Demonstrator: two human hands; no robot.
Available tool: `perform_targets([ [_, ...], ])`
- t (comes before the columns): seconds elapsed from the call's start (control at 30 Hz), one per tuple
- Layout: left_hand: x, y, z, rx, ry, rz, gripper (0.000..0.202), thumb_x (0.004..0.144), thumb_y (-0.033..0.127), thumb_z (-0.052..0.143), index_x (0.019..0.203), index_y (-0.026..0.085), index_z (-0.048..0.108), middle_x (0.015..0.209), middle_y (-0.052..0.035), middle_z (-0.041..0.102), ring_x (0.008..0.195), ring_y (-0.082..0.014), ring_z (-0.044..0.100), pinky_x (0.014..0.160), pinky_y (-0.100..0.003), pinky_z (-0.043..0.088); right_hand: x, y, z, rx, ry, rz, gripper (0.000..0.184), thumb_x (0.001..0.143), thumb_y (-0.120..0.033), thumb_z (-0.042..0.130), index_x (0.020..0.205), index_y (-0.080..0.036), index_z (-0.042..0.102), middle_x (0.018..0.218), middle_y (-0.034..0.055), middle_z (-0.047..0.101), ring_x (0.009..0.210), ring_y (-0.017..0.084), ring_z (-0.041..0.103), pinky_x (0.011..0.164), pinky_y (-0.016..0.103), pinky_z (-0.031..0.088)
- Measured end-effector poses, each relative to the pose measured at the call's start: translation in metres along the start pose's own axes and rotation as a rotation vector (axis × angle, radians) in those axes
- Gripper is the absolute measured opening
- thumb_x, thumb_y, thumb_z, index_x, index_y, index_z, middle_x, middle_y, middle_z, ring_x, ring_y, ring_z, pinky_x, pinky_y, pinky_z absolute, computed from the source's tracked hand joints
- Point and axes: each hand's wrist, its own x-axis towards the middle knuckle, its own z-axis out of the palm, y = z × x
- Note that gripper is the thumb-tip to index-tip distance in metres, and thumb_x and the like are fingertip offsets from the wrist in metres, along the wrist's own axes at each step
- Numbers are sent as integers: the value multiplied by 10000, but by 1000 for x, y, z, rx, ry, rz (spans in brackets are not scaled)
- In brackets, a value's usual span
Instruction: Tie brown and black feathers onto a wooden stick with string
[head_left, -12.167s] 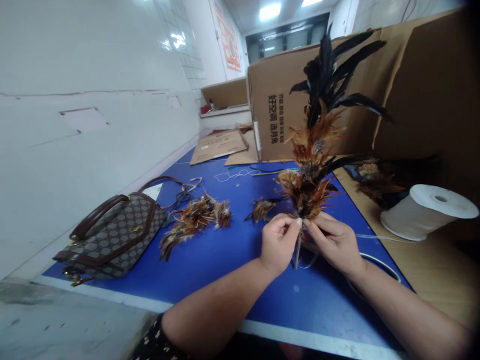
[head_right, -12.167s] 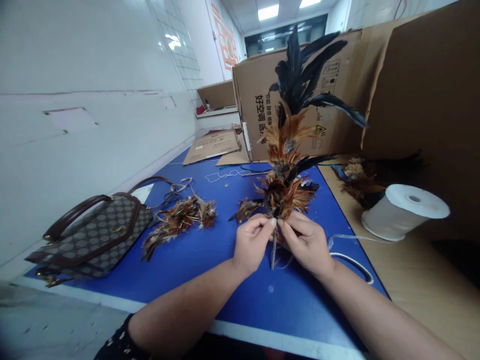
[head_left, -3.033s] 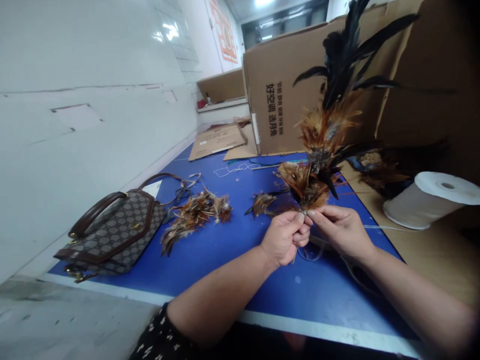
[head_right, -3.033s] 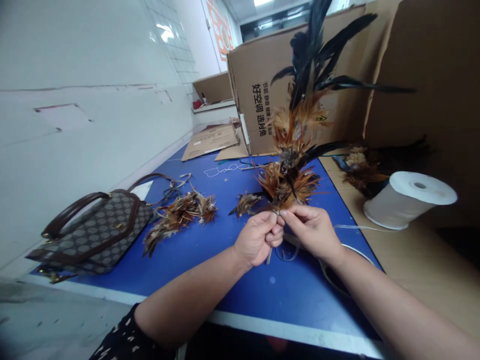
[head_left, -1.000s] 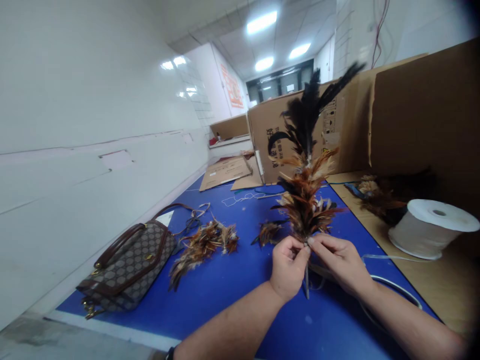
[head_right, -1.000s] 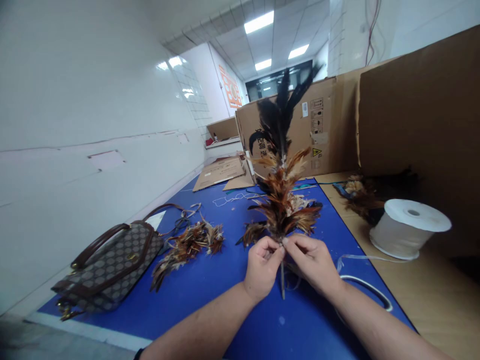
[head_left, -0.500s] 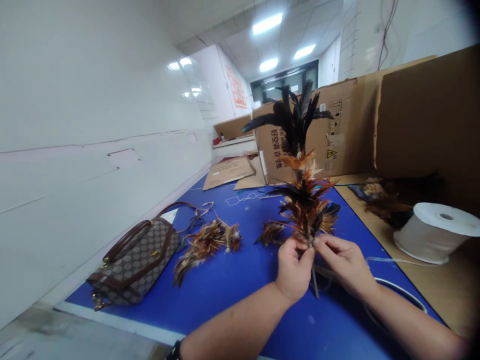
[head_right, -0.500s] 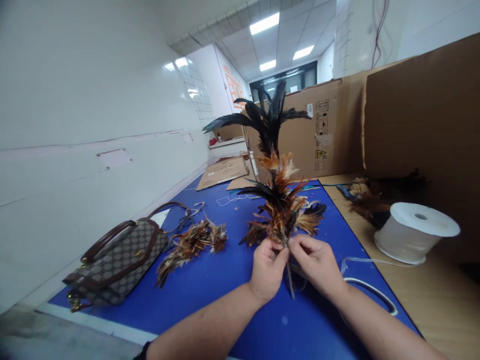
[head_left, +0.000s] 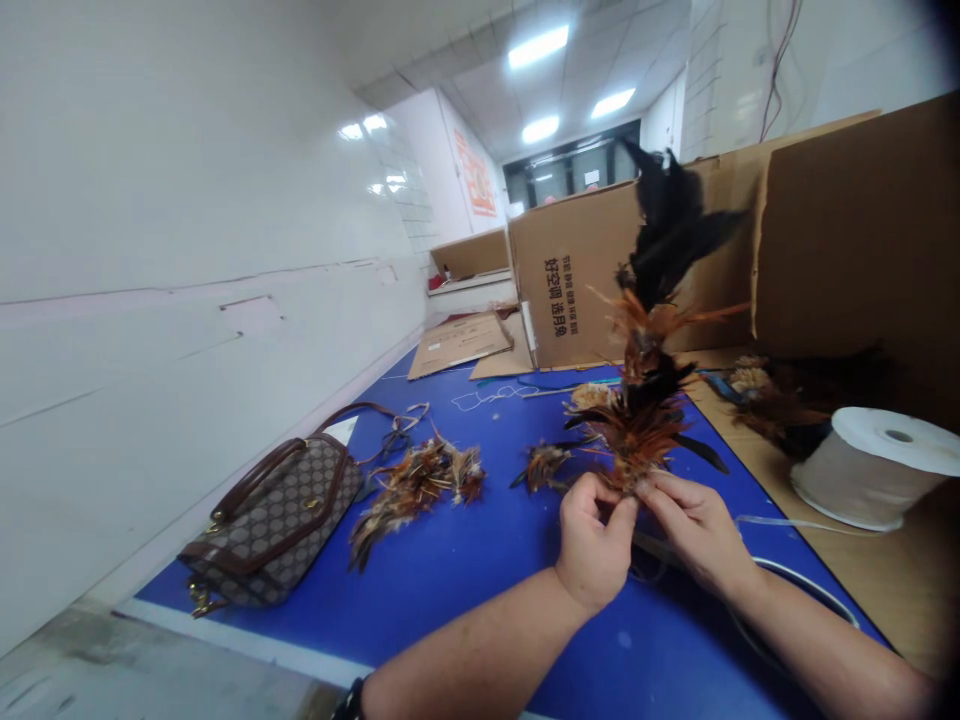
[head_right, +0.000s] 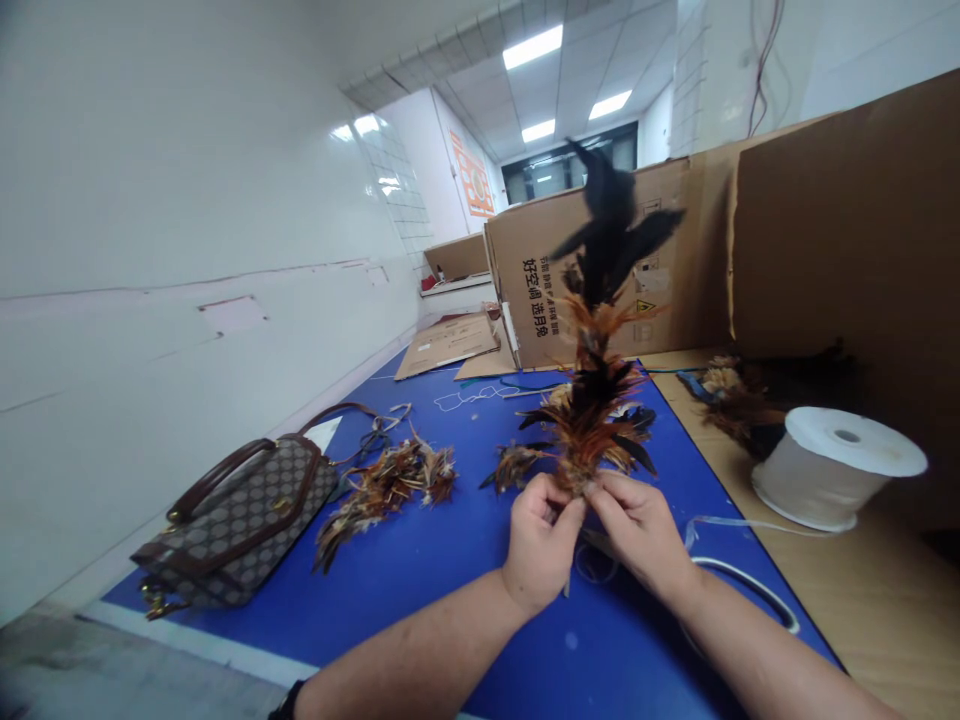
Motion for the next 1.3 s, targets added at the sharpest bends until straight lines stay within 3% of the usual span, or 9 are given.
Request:
perform_targets([
  [0.3,-2,-3,-1,131,52,86,181,885,175,642,755,196,517,772,-18,582,741,-157,529,728,-285,447,-1,-3,-1,-23,-109,-99,327,982,-421,611,775,-192,718,774,49,682,756,194,605,733,305,501],
  [0.53,1,-1,-2,160,44,129,157,900,185,624,767,195,541,773,-18,589,740,-155,541,722,-278,456,-2,2,1,-47,-67,-96,290,978,-419,620,826,-211,753,813,57,718,817,223,665,787,330,531],
  [0.77,1,2,-9,68,-172,79,125,963,294,609,946,173,635,919,-66,643,828,-170,601,756,-278,509,0,8,-5,-39,-24,-43,331,972,-444,622,770,-207,736,751,40,688,746,201,629,725,303,509],
  [1.03,2,-4,-7,1,-398,-106,380,977,459,589,729,172,555,669,18,480,619,-110,423,582,-242,382,3,6,-10,1,35,46,436,956,-508,619,676,-177,657,649,12,570,653,156,509,616,275,446],
  [1.2,3,-9,-8,47,-382,-8,366,1005,416,566,756,155,628,728,-28,591,675,-136,542,648,-267,470,4,1,-14,-33,57,26,435,943,-527,626,675,-185,650,616,-5,516,621,147,466,576,278,406],
  [1.3,16,-14,-18,98,-277,59,366,1037,390,507,845,145,698,804,-69,676,710,-158,629,690,-291,523,5,2,-17,-36,80,44,402,952,-528,612,731,-199,685,598,-6,526,620,162,494,553,283,402],
])
